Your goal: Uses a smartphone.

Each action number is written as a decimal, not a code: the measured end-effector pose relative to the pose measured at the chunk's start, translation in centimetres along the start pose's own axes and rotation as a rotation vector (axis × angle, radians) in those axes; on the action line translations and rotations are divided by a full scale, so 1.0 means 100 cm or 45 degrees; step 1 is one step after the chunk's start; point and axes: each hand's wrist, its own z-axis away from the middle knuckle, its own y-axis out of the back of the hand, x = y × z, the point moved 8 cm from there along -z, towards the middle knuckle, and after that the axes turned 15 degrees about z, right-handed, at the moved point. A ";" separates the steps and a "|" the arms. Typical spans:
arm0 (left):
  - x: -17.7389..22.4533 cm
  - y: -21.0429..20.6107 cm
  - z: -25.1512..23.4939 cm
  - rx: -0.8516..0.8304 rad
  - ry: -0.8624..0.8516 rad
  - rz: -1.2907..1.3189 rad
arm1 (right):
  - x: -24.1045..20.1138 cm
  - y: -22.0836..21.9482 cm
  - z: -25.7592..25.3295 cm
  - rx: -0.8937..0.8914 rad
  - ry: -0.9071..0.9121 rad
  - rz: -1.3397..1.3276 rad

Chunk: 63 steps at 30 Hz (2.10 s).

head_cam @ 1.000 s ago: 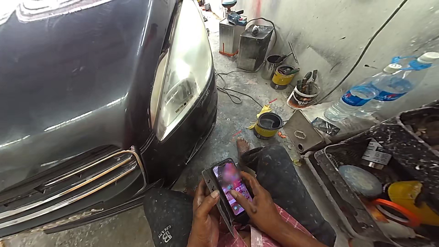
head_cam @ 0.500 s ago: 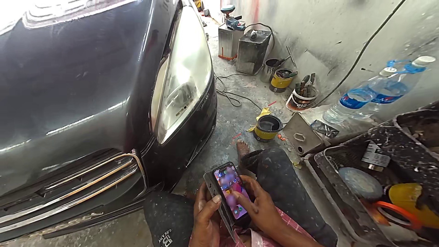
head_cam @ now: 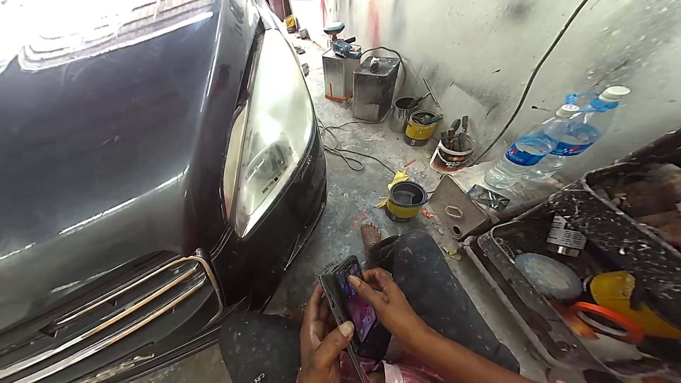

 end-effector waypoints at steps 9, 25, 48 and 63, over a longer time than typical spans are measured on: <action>0.001 0.009 0.001 0.031 0.000 0.021 | 0.009 0.000 0.001 0.048 0.075 -0.107; 0.021 0.044 0.007 0.300 0.030 0.210 | -0.002 -0.016 0.012 -0.303 0.144 -0.096; 0.027 0.028 0.005 0.324 0.069 0.211 | -0.001 -0.009 0.015 -0.333 0.137 -0.141; 0.025 0.042 0.007 0.350 0.069 0.286 | 0.001 -0.020 0.015 -0.337 0.111 -0.130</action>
